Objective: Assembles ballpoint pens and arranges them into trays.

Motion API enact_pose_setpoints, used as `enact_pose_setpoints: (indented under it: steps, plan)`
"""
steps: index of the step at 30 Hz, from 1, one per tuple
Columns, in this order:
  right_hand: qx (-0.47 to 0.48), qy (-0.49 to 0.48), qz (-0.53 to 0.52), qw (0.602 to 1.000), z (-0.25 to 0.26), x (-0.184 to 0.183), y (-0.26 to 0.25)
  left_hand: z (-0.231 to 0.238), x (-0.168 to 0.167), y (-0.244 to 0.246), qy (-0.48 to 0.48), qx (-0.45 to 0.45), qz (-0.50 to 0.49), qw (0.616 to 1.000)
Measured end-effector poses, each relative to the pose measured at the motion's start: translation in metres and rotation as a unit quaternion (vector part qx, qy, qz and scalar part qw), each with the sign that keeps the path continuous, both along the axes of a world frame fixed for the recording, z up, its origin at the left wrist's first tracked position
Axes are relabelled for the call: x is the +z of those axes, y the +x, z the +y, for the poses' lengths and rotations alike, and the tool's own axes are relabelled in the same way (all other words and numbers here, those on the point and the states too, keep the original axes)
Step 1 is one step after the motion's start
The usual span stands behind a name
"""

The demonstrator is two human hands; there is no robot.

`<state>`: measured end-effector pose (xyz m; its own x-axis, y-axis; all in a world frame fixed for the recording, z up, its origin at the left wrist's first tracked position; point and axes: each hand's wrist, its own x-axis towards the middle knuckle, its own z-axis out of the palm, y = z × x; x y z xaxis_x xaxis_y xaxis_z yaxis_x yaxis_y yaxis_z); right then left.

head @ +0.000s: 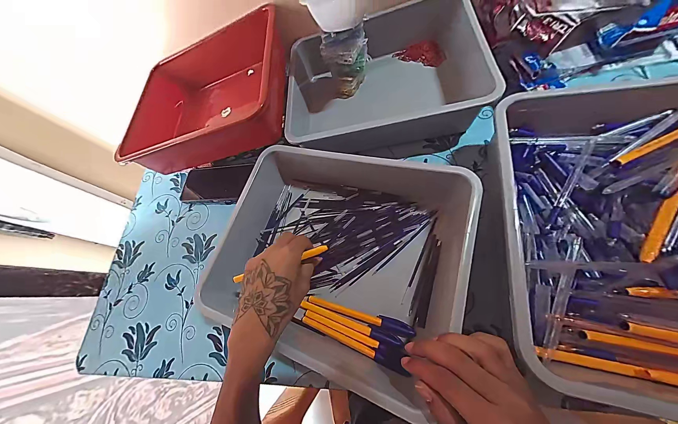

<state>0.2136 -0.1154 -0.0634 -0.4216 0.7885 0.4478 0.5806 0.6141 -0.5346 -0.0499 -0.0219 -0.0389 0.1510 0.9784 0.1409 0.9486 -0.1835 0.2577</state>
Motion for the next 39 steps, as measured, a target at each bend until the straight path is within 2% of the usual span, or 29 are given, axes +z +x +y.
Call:
enact_pose_setpoints:
  steps: [4, 5, 7, 10, 12, 14, 18, 22, 27, 34, 37, 39]
  plan:
    - [0.001, 0.009, -0.001, 1.0, 0.0, -0.001, 0.001, 0.002, 0.006, 0.003, 0.048, 0.068, -0.011, 0.996]
    - [0.002, 0.011, -0.002, 1.0, 0.0, -0.001, 0.001, 0.003, 0.006, 0.002, 0.06, 0.06, -0.018, 0.996]
    - [0.002, 0.011, -0.002, 1.0, 0.001, -0.001, 0.001, 0.006, 0.002, -0.002, 0.069, -0.012, -0.028, 0.997]
    - [0.005, 0.011, 0.002, 1.0, 0.001, -0.001, 0.0, 0.016, -0.003, -0.001, -0.023, -0.096, -0.006, 0.995]
    - [0.004, 0.014, 0.005, 1.0, 0.001, -0.002, 0.0, 0.019, -0.002, 0.005, -0.098, -0.096, 0.034, 0.99]
    - [0.001, 0.014, 0.011, 1.0, 0.001, -0.004, 0.0, 0.019, 0.001, 0.01, -0.126, -0.096, 0.055, 0.986]
    - [0.001, 0.016, 0.016, 1.0, 0.0, -0.004, -0.001, 0.014, 0.003, 0.008, -0.107, -0.1, 0.034, 0.989]
    - [0.001, 0.018, 0.011, 1.0, 0.001, -0.004, 0.0, 0.007, 0.003, 0.007, -0.028, -0.093, -0.003, 0.995]
    - [0.004, 0.019, -0.006, 1.0, 0.0, 0.0, 0.0, 0.006, 0.002, 0.005, 0.049, -0.089, 0.0, 0.995]
    - [-0.004, 0.017, -0.006, 1.0, -0.001, 0.001, -0.002, 0.01, 0.003, 0.003, 0.033, -0.061, 0.008, 0.998]
    - [-0.005, 0.017, -0.009, 1.0, -0.001, 0.001, -0.002, 0.007, 0.003, 0.0, 0.065, -0.082, -0.023, 0.994]
    - [0.001, -0.009, 0.031, 0.999, -0.001, 0.003, -0.001, -0.003, 0.011, 0.002, 0.116, -0.119, -0.04, 0.985]
